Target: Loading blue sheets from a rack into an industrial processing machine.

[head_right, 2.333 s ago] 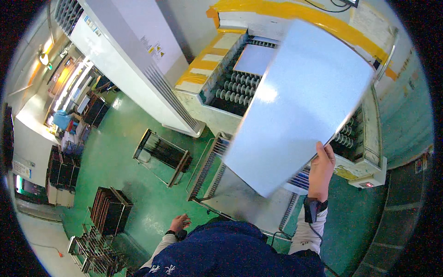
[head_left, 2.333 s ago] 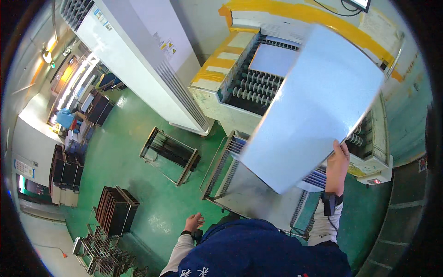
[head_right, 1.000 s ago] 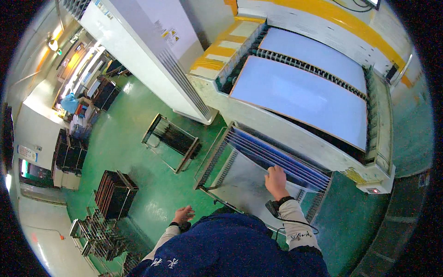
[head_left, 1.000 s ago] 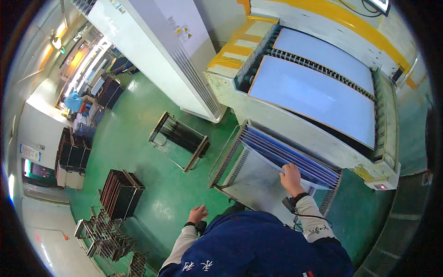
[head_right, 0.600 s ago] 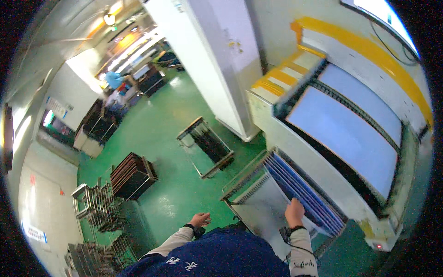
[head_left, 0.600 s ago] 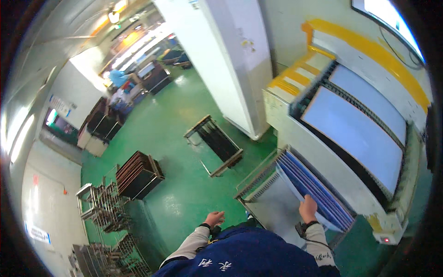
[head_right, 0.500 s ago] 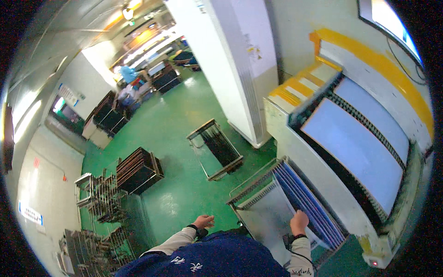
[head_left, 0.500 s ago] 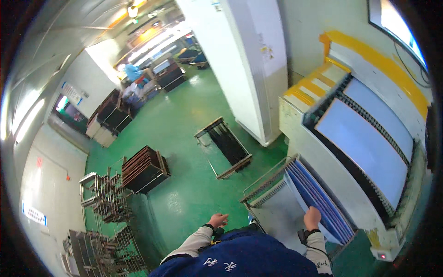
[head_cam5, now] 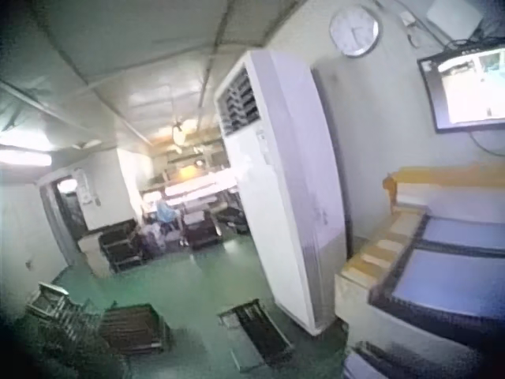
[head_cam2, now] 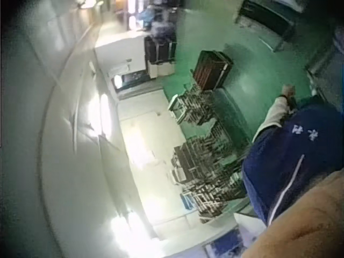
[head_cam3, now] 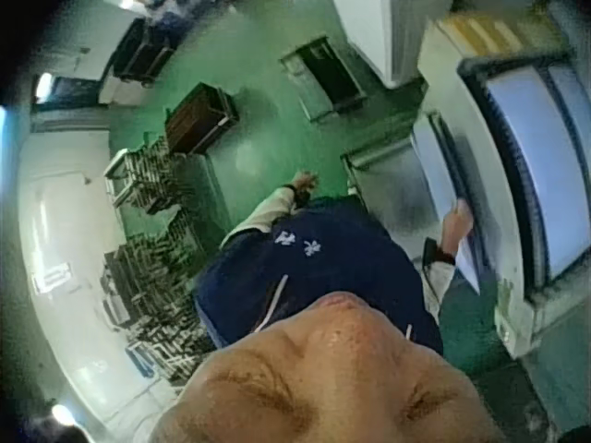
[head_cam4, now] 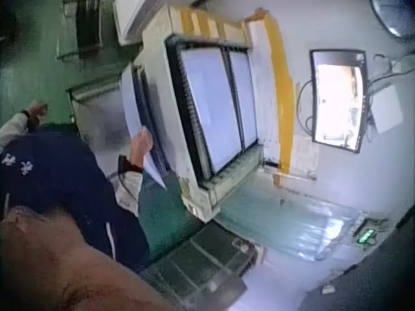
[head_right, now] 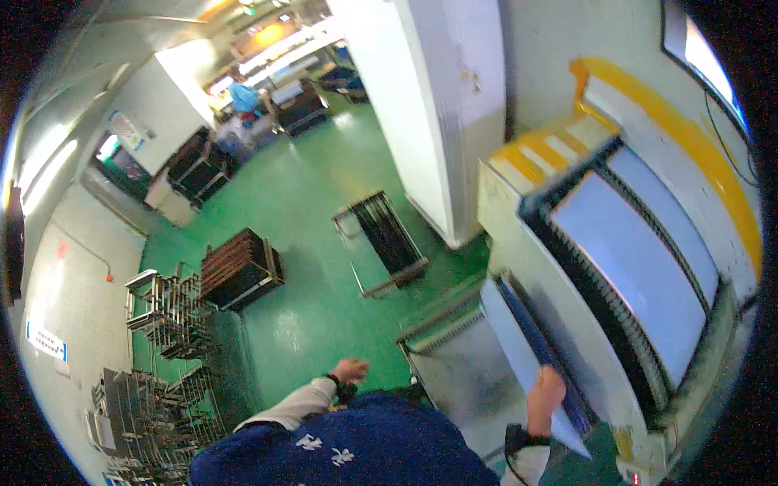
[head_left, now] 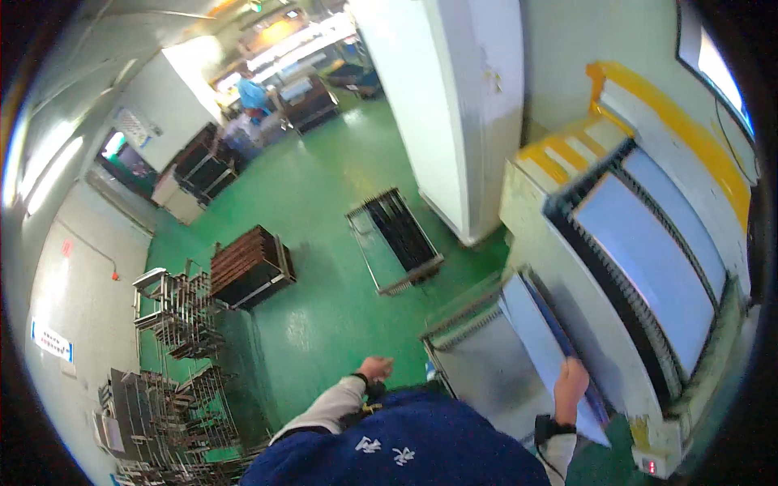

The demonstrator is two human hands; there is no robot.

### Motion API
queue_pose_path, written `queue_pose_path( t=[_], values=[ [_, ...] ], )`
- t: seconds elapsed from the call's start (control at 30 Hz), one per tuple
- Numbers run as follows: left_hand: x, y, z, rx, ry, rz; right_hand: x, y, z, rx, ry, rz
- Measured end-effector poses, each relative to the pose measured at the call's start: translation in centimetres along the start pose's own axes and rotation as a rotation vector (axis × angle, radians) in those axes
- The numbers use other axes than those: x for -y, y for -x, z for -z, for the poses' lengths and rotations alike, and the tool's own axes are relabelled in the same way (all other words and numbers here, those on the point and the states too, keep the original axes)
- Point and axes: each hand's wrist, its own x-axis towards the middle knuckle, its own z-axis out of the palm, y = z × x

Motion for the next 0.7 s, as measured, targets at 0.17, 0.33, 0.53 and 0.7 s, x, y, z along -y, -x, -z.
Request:
queue_pose_path(
  t=[0.17,0.33,0.53,0.7],
  values=[
    [0.0,0.5,-0.1,-0.005,0.214,0.116,1.9,-2.4,7.3,-0.026,-0.012,-0.098],
    [-1.8,2.0,-0.8,0.048,0.265,0.140,3.5,-2.6,13.7,-0.591,-0.655,-0.598],
    [-2.4,2.3,-0.8,0.034,0.260,0.149,-4.0,0.8,11.9,-0.554,-1.462,-0.637],
    [-2.7,2.2,-0.3,0.043,0.261,0.121,-1.5,0.6,9.5,-0.341,-1.667,-0.739]
  ],
)
